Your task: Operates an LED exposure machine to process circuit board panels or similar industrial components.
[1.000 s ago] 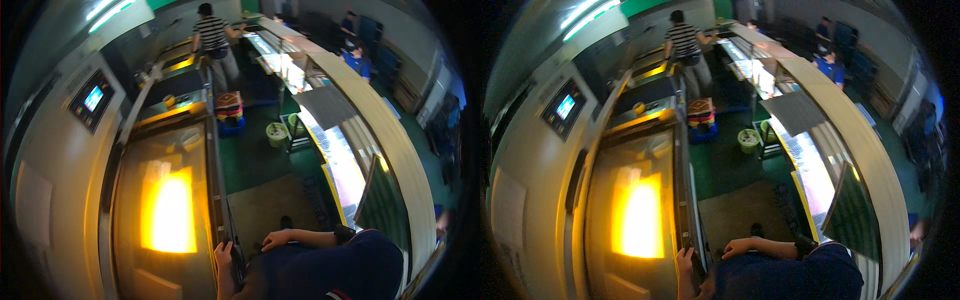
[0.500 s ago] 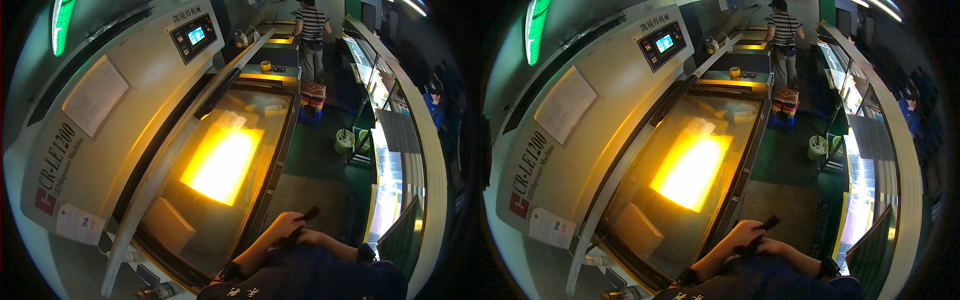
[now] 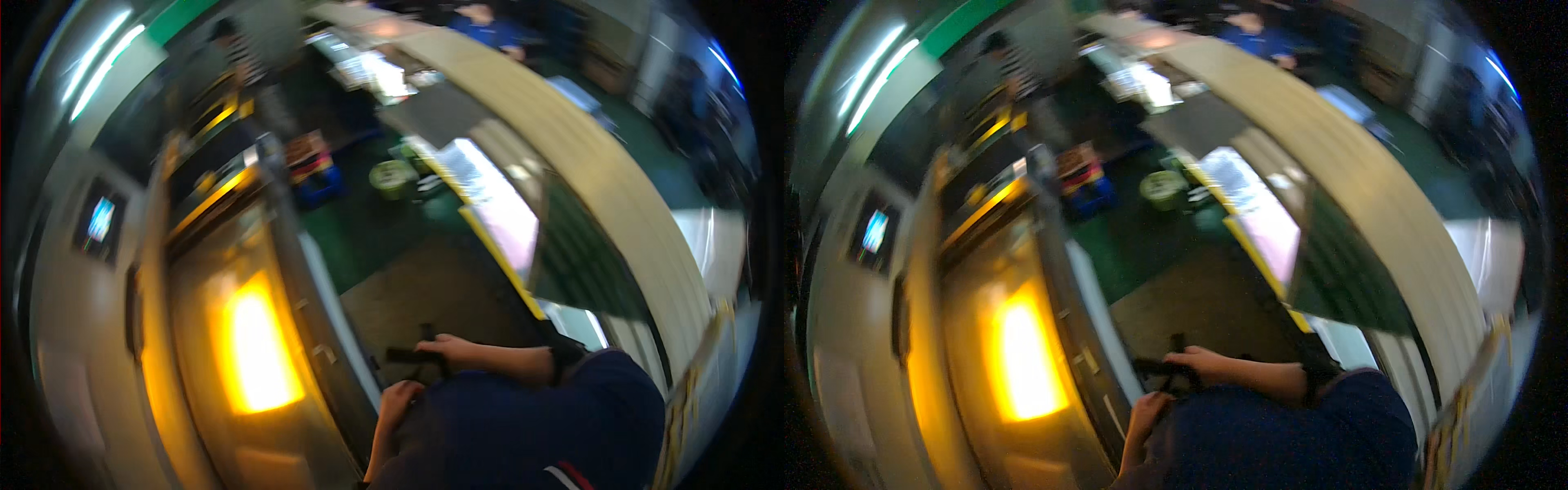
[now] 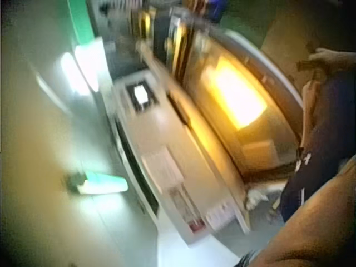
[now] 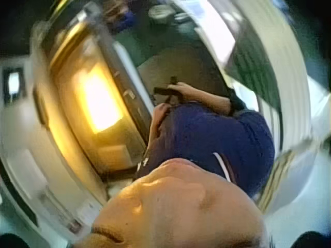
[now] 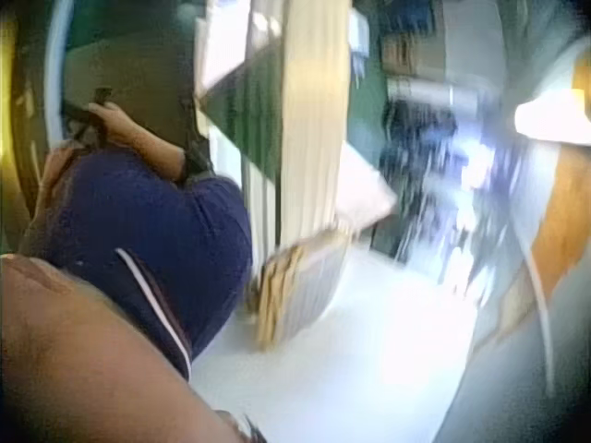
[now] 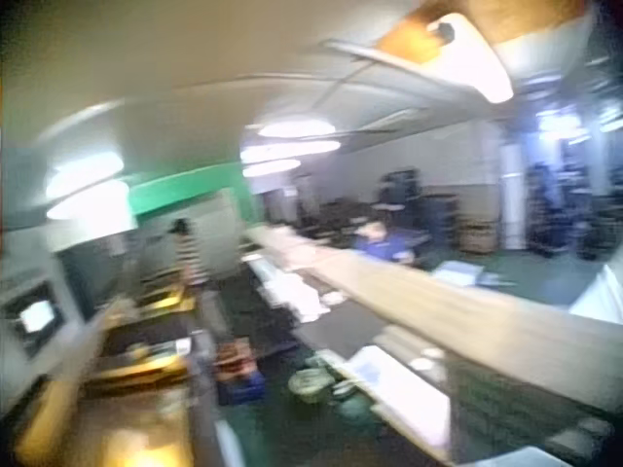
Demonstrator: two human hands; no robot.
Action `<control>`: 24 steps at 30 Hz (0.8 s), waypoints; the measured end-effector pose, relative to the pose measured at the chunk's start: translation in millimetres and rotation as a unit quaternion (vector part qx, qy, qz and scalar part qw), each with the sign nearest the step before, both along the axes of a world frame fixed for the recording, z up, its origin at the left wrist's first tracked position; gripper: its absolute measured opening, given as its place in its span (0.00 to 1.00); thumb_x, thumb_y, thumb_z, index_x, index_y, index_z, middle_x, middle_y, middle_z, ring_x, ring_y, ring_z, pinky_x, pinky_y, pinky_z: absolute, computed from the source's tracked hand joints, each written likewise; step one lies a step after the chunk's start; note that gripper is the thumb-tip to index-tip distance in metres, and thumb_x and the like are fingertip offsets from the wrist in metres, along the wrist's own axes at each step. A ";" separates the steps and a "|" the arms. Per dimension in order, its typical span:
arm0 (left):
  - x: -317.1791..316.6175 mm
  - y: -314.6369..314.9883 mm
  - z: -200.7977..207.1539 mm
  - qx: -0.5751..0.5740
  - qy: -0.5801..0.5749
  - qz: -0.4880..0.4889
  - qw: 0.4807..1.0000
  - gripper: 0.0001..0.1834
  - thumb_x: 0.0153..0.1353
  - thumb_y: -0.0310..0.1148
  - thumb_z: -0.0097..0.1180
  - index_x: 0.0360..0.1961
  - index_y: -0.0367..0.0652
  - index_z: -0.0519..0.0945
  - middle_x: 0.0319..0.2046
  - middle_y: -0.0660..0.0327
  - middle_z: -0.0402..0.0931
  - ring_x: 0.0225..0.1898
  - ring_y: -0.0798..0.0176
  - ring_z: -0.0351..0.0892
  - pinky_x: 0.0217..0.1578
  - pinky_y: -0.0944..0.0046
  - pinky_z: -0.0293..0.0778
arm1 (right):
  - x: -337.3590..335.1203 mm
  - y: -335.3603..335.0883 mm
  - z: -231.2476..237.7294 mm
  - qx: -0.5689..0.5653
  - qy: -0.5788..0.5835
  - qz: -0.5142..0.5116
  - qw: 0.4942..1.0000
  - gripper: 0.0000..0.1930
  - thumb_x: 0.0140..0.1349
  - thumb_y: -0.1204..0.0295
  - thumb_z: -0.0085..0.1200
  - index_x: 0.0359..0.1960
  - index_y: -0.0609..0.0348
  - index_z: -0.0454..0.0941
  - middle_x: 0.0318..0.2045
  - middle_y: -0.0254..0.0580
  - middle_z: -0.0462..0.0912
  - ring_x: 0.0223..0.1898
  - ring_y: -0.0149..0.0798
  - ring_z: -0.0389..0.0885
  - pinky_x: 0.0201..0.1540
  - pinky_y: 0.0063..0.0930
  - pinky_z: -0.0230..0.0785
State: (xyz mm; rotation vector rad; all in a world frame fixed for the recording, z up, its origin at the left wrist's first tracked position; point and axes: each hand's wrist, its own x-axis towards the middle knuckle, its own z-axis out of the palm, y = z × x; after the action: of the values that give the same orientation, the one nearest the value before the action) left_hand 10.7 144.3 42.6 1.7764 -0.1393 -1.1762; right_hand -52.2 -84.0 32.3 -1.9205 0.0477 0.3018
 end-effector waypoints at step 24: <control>145.3 61.3 -70.5 -0.112 -0.032 0.367 0.923 0.16 0.67 0.48 0.49 0.38 0.46 0.75 0.28 0.64 0.75 0.28 0.62 0.74 0.30 0.60 0.70 | -100.5 -195.0 65.9 0.399 -0.362 -0.635 0.554 0.23 0.67 0.66 0.50 0.61 0.56 0.61 0.59 0.44 0.71 0.49 0.41 0.79 0.53 0.33 0.71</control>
State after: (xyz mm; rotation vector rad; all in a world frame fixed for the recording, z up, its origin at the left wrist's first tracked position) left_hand 156.0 205.5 -27.9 1.4577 0.3233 -0.5323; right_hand -152.7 -279.0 98.2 -0.5747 0.6050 -1.2666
